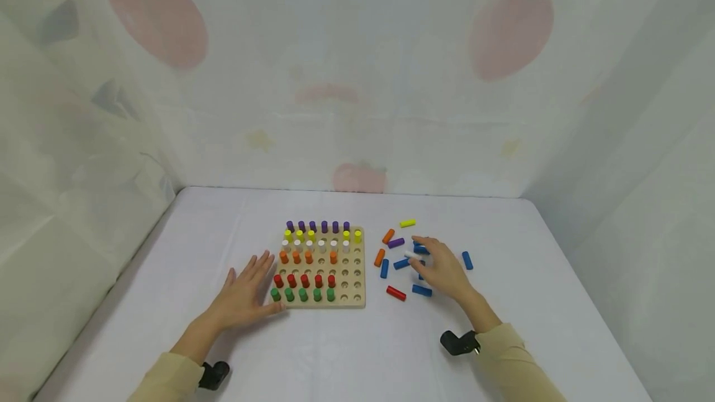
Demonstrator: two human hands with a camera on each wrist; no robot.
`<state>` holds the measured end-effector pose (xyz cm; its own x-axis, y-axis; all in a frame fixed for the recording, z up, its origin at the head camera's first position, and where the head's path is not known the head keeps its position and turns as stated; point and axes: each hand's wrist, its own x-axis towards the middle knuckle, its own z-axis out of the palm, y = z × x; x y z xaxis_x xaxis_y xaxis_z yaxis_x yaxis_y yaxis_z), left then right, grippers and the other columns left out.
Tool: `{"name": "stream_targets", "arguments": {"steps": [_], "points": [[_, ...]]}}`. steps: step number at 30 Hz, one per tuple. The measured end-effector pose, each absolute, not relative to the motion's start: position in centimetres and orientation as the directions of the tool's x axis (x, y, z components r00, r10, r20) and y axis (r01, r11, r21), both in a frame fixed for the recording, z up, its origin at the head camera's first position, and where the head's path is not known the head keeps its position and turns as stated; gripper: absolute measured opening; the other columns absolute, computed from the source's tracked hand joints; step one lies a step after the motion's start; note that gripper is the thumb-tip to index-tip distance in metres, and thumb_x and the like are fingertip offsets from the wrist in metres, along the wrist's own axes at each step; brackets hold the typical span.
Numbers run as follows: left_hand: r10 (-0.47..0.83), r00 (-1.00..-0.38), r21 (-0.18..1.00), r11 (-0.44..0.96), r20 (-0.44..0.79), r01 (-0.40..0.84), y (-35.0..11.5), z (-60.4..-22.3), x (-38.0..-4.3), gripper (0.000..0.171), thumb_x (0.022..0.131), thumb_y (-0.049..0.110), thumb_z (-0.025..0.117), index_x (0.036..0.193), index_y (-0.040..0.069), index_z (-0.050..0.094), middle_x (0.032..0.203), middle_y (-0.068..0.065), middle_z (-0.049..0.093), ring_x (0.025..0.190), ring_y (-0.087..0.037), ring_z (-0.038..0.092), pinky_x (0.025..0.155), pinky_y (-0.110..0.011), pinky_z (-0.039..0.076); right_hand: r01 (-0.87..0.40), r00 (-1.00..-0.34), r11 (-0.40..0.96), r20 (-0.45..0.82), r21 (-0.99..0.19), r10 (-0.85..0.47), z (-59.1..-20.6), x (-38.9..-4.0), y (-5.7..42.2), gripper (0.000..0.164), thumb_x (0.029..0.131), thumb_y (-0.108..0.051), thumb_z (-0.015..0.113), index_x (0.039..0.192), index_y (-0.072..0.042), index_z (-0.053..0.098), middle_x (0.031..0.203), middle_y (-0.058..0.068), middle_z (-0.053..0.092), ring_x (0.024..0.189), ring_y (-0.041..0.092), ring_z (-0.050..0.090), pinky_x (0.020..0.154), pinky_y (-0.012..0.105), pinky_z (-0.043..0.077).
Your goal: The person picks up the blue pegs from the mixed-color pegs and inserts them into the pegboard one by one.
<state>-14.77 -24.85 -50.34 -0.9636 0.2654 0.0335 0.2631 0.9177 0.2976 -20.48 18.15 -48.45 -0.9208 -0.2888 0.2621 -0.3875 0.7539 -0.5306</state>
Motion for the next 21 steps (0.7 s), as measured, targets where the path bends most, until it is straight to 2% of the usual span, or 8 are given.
{"name": "stream_targets", "arguments": {"steps": [11,21], "points": [[0.267,-0.964,0.279,0.925,0.004,0.257,-24.5,-50.5,-14.8,0.109,0.066,0.077,0.056,0.146,0.01,0.024,0.152,-0.013,0.021,0.138,-0.04,0.019,0.101,-0.071,0.008,-0.428,-0.904,0.699,0.29,-0.573,-0.316,-49.3,-20.5,16.5,0.05,0.082,-0.024,0.069,0.127,-0.009,0.054,0.123,0.01,0.058,0.112,0.028,0.055,0.092,0.045,0.047],[0.259,-0.966,0.291,0.925,-0.016,0.243,-24.0,-50.3,-15.0,0.11,0.066,0.076,0.057,0.147,0.008,0.023,0.152,-0.013,0.022,0.138,-0.039,0.019,0.101,-0.071,0.008,-0.384,-0.923,0.754,0.206,-0.533,-0.325,-49.7,-20.9,14.6,0.048,0.083,-0.031,0.068,0.126,-0.015,0.056,0.125,0.003,0.057,0.116,0.022,0.052,0.097,0.041,0.045]]}}
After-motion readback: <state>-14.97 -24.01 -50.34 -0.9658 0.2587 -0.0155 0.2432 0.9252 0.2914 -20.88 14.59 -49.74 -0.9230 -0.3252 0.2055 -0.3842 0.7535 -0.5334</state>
